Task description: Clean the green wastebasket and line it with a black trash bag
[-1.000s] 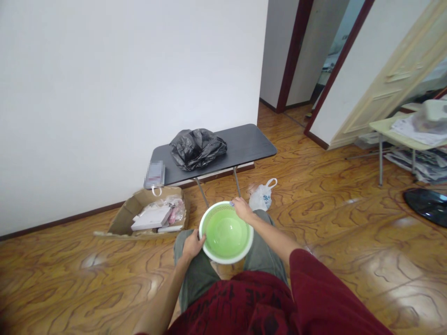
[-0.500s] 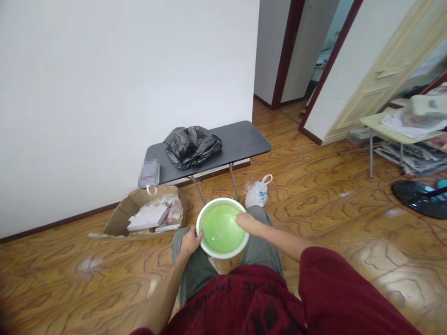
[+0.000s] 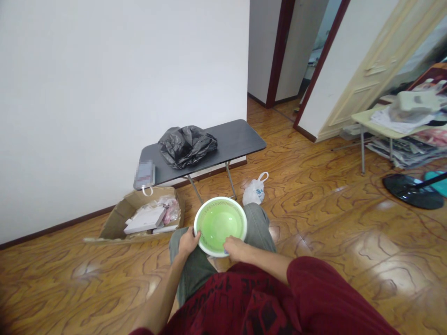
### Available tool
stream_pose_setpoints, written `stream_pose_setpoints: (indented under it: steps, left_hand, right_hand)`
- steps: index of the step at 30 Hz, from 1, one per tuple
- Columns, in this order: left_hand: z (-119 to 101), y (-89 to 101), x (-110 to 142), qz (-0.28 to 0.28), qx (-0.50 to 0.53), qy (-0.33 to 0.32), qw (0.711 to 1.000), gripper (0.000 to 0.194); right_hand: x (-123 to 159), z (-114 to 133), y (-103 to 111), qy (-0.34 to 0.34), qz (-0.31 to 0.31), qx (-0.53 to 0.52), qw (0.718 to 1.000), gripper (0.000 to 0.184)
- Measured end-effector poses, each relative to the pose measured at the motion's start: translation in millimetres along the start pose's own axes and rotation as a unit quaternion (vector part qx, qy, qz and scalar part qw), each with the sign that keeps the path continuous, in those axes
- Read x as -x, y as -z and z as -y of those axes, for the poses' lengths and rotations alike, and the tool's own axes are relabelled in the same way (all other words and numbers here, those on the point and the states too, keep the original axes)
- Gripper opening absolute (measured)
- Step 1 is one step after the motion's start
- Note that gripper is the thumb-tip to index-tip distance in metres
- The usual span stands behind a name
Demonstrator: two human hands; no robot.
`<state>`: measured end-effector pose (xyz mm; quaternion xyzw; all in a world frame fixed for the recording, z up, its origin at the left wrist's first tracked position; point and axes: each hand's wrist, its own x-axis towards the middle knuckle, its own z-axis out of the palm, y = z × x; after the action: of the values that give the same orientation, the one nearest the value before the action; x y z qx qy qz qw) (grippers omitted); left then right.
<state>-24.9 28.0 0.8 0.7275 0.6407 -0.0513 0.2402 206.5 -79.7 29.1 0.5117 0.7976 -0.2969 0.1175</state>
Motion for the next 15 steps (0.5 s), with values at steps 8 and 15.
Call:
stream_pose_setpoints:
  steps: [8,15]
  left_hand:
    - [-1.5,2.8,1.9,0.006,-0.005,0.002,1.000,0.038]
    - [-1.1,1.0,0.8,0.007,0.001,0.000,1.000,0.037]
  right_hand:
    - [3.2,-33.7,54.1,-0.098,-0.142,0.092,0.981,0.031]
    - [-7.4,-24.7,15.0,-0.098,-0.049,0.070,0.991,0.020]
